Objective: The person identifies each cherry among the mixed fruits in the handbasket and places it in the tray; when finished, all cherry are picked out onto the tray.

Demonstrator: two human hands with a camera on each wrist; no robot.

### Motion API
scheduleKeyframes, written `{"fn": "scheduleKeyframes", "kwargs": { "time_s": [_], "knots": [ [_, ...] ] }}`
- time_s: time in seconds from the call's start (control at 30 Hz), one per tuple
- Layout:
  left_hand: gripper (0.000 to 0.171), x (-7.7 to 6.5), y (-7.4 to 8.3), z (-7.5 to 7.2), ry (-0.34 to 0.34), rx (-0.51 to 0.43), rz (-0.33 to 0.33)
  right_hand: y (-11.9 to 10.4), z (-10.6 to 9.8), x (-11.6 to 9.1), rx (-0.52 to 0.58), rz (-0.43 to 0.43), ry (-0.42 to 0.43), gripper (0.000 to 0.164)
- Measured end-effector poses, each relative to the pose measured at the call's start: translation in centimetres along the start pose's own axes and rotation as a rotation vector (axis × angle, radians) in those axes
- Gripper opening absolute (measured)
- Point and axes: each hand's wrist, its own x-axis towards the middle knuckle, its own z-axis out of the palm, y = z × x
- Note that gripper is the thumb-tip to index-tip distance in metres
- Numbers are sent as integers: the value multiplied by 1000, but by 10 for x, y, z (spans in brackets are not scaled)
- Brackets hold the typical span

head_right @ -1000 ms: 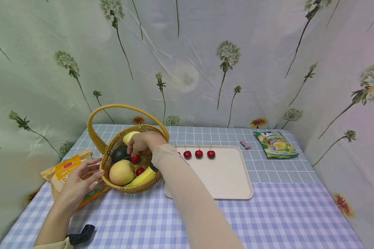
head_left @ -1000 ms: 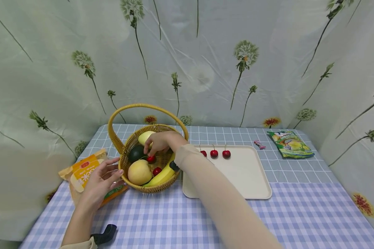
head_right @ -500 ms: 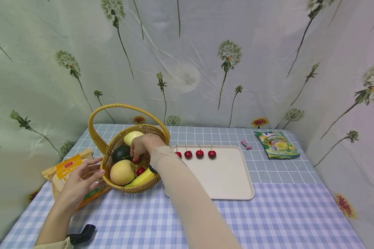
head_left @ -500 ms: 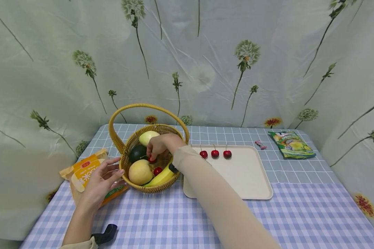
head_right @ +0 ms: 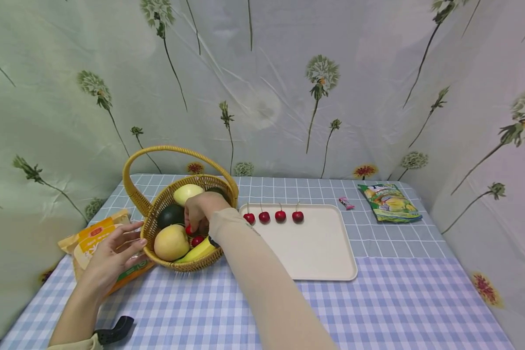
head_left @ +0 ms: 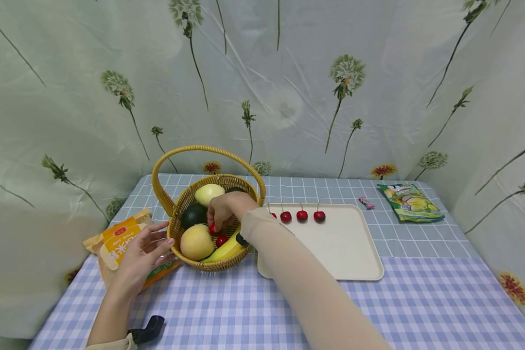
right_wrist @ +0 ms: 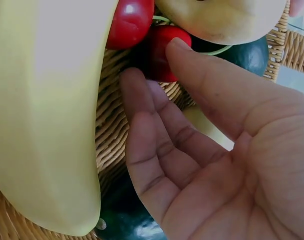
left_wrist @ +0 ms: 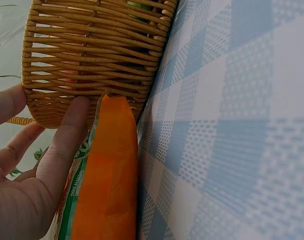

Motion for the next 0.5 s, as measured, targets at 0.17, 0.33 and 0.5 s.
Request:
{"fn": "scheduleKeyframes", "kwargs": {
  "time_s": [0.17, 0.33, 0.5],
  "knots": [
    [64, 0, 0, 0, -2, 0, -5, -1, -2, 0, -32, 18, -23, 12],
    [64, 0, 0, 0, -6, -5, -13, 0, -5, -1, -65, 36, -29, 12],
    [64, 0, 0, 0, -4, -5, -10, 0, -9, -5, -153, 9, -25, 12]
  ]
}}
